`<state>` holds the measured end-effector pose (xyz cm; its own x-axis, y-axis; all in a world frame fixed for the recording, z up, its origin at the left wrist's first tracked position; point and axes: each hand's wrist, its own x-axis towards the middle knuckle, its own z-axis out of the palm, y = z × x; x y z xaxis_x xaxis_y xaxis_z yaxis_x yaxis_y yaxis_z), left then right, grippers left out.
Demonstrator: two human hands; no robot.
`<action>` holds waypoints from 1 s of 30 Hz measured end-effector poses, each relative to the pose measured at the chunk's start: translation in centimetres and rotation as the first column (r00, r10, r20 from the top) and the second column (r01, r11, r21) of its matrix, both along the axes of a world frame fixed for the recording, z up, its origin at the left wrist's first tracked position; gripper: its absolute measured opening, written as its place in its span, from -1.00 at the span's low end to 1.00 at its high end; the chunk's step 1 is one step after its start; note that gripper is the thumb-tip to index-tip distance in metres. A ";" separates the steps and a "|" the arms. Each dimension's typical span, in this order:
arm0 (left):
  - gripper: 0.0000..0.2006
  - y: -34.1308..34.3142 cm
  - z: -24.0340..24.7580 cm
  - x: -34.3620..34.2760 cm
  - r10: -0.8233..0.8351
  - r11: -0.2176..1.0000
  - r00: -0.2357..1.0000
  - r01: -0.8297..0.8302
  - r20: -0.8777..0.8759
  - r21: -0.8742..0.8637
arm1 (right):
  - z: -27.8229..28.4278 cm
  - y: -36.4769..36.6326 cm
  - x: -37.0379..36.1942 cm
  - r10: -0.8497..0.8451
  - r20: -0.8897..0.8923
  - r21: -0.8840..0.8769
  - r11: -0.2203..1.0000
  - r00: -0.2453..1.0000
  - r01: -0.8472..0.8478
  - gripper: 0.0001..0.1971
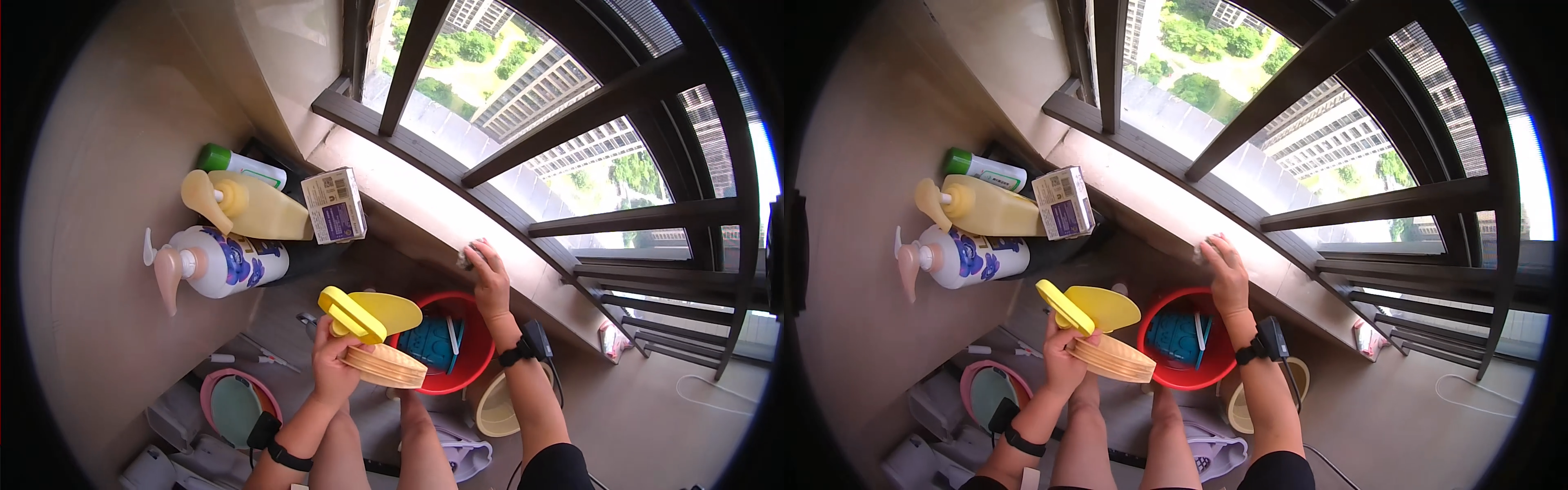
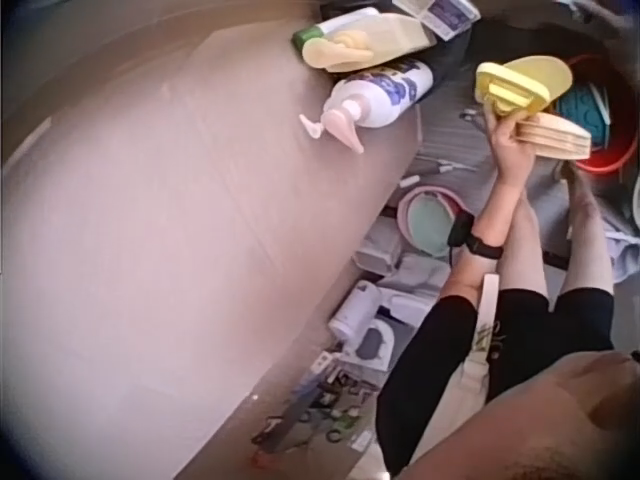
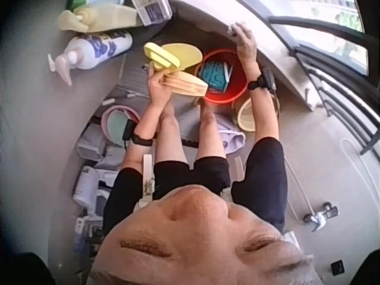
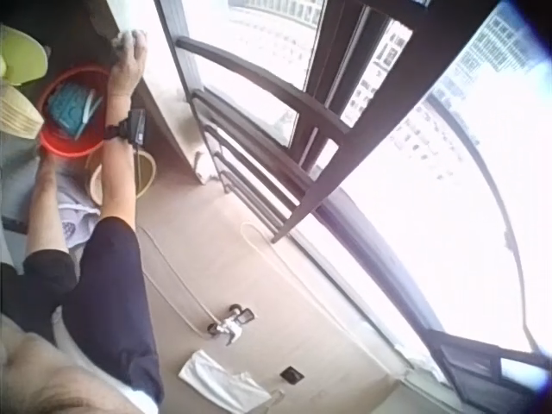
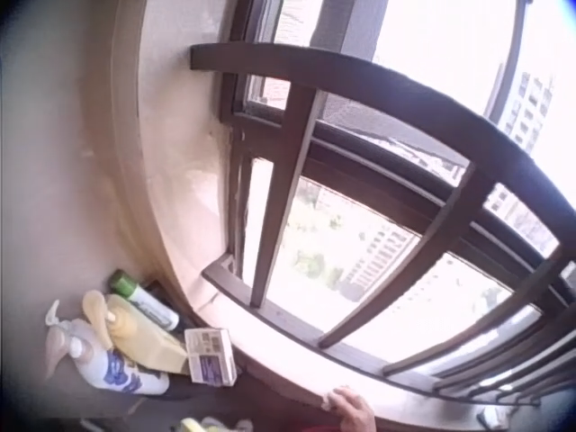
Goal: Cleaning window glass and frames using a wet cloth and organizing cleaning supplies in a bathroom balcony area.
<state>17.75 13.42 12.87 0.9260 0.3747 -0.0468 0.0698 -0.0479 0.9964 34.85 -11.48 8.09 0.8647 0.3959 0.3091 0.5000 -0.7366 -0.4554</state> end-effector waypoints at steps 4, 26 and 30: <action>-0.77 -1.7 1.1 0.7 -0.040 0.964 0.998 0.050 -0.042 0.262 | 0.3 -6.6 -2.9 -0.112 -0.026 -0.053 0.992 0.993 0.111 -0.57; -0.60 -10.8 0.9 -2.6 -0.011 0.987 0.960 0.055 -0.279 0.151 | -0.6 -13.5 -3.6 -0.178 -0.027 0.035 0.983 0.984 0.178 -0.59; -0.61 -13.1 0.0 -1.8 -0.066 0.978 0.969 0.111 -0.240 0.178 | -0.6 -3.6 2.5 0.068 0.026 0.179 0.981 0.997 -0.071 -0.62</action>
